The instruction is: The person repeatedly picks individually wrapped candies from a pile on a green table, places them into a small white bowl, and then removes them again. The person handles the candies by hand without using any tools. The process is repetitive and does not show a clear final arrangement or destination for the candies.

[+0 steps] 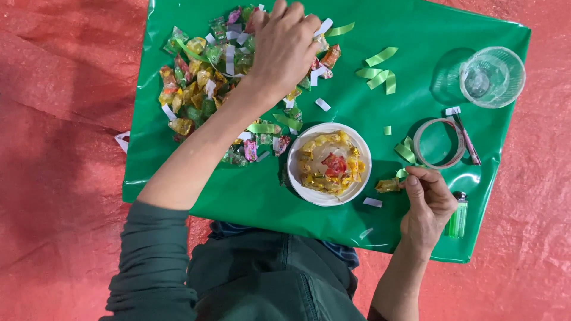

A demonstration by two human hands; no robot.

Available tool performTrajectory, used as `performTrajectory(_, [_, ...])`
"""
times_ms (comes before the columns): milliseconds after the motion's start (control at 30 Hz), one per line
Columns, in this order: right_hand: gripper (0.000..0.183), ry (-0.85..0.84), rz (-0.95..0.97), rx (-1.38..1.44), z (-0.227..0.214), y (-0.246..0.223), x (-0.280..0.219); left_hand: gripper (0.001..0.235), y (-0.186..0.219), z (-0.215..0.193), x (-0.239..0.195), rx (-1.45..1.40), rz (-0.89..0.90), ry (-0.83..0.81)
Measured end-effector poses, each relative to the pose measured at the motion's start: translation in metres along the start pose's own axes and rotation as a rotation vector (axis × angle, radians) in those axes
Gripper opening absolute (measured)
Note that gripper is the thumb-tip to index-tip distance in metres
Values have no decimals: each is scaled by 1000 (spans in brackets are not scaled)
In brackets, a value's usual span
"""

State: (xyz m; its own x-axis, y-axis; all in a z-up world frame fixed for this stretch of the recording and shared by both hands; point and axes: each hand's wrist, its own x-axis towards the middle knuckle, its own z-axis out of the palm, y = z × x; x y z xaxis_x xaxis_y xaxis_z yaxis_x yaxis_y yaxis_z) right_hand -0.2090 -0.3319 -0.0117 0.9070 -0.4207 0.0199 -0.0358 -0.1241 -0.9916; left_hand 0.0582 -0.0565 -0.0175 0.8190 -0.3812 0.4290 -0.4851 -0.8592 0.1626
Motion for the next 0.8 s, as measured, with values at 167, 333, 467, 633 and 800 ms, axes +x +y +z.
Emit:
performTrajectory(167, [12,-5,-10,-17,1,-3,-1,35,5,34,1,78,42,21])
performTrajectory(333, [12,-17,-13,-31,1,-5,-1,34,10,27,-2,110,112,-4])
performTrajectory(467, [13,-15,-21,-26,1,-2,-2,33,9,27,-4,32,183,19])
performTrajectory(633, [13,-6,-20,1,-1,-1,-3,47,23,-32,-3,-348,159,133])
performTrajectory(800, [14,-14,-34,-22,0,-5,0,15,36,-100,-28,-1123,-219,-302])
